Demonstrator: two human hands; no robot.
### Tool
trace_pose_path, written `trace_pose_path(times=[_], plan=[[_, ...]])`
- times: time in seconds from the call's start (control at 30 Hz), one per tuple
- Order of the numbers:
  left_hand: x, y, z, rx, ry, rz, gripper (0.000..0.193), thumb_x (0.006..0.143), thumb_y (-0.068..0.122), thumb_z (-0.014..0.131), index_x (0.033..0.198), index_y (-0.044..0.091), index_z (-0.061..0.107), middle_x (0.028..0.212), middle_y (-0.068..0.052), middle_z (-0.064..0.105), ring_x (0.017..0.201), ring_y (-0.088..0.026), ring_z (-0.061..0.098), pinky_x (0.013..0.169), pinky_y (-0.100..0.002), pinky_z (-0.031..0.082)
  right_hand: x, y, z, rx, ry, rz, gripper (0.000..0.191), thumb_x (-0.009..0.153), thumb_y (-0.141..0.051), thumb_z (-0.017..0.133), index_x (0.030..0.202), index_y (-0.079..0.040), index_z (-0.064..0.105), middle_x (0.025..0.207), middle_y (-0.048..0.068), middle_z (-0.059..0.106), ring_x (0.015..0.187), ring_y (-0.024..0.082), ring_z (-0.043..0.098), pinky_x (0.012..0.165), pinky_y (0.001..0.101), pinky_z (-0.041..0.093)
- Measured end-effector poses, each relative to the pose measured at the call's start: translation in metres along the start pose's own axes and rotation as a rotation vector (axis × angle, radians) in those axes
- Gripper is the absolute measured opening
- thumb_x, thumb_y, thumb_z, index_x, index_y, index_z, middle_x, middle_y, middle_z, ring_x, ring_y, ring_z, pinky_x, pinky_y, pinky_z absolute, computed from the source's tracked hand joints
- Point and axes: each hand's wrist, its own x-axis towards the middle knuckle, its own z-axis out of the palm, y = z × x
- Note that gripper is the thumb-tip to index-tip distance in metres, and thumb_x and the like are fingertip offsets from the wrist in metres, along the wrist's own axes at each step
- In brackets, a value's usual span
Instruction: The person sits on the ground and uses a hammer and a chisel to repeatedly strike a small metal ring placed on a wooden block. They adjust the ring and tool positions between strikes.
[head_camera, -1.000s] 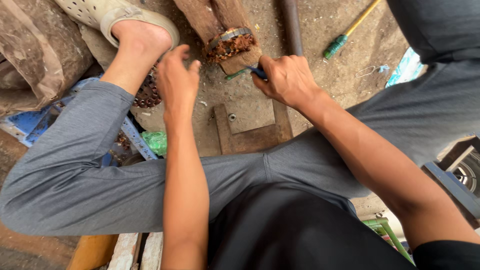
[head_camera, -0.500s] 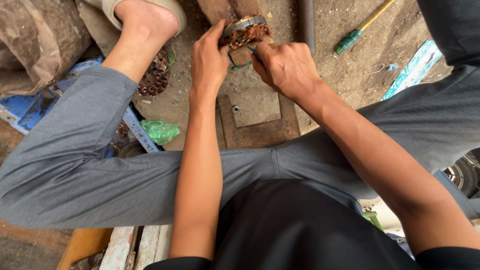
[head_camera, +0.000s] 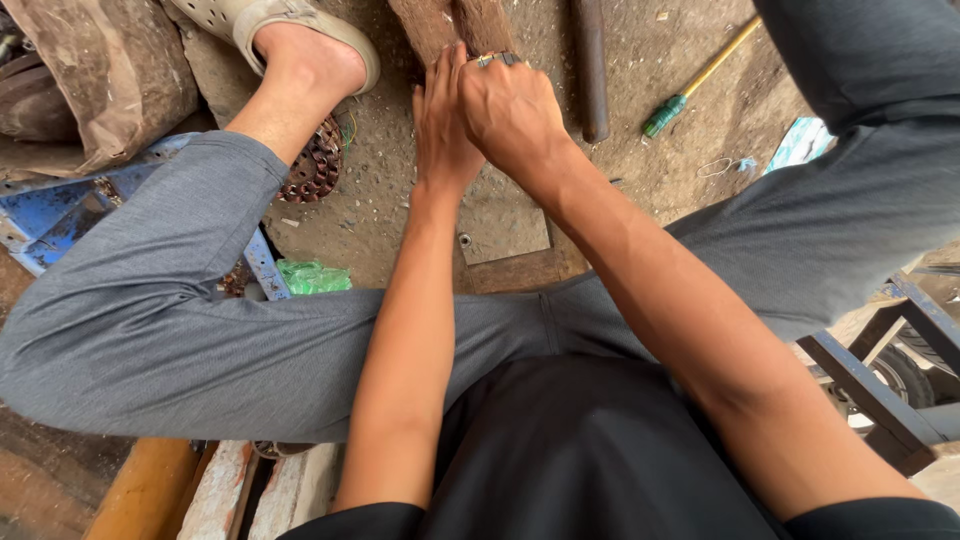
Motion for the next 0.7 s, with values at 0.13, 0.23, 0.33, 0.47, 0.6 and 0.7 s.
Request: trace_pose_path(times=[0.13,0.23,0.33,0.47,0.6,0.7], plan=[[0.000,0.009,0.004,-0.168,0.012,-0.034,0.063,0.109,0.043,0.056,0.156,0.004,0.037,0.159,-0.017,0.047,0.150,-0.040,0.044,0.127,-0.058,0.033,-0.006,0.005,-0.002,-0.115,0.051,-0.081,0.024,0.099,-0.022,0.052,0.083,-0.006,0.061,0.059,0.010,0.059,0.045,0.022,0.054,0.040,0.0415,0.041],[-0.002,0.009,0.004,-0.173,-0.091,0.001,0.055,0.111,0.037,0.053,0.156,0.009,0.039,0.161,-0.013,0.048,0.149,-0.046,0.037,0.126,-0.059,0.028,-0.007,0.011,-0.001,-0.011,-0.215,0.086,0.052,0.116,-0.044,0.037,0.088,-0.005,0.058,0.060,0.011,0.058,0.045,0.025,0.048,0.045,0.0448,0.036],[-0.004,0.008,0.003,-0.155,-0.046,0.065,0.061,0.108,0.031,0.058,0.159,0.007,0.034,0.161,-0.015,0.047,0.148,-0.046,0.038,0.126,-0.061,0.025,-0.007,0.019,0.003,-0.092,-0.148,0.119,0.057,0.117,-0.054,0.034,0.105,-0.005,0.059,0.066,0.011,0.060,0.051,0.024,0.052,0.051,0.0445,0.040],[-0.005,0.010,0.009,-0.089,-0.043,0.105,0.068,0.100,0.021,0.071,0.160,0.012,0.040,0.159,-0.016,0.050,0.149,-0.045,0.041,0.127,-0.059,0.030,-0.011,0.042,0.008,0.443,-0.272,0.266,0.079,0.104,-0.074,0.045,0.123,0.003,0.055,0.085,0.020,0.066,0.074,0.031,0.068,0.065,0.0474,0.052],[0.000,0.013,0.021,0.083,-0.146,0.120,0.082,0.082,0.026,0.086,0.151,0.006,0.045,0.146,-0.029,0.050,0.132,-0.052,0.045,0.113,-0.066,0.031,-0.015,0.066,0.001,1.149,-0.342,0.493,0.090,0.097,-0.077,0.040,0.125,0.006,0.058,0.094,0.024,0.064,0.080,0.034,0.065,0.073,0.0512,0.049],[-0.001,0.007,0.026,0.060,-0.061,0.110,0.069,0.082,0.030,0.085,0.139,0.008,0.053,0.147,-0.024,0.054,0.135,-0.048,0.049,0.117,-0.063,0.034,-0.007,0.062,-0.009,0.992,-0.327,0.432,0.091,0.097,-0.081,0.038,0.121,0.004,0.063,0.096,0.020,0.068,0.086,0.033,0.068,0.080,0.0516,0.051]])
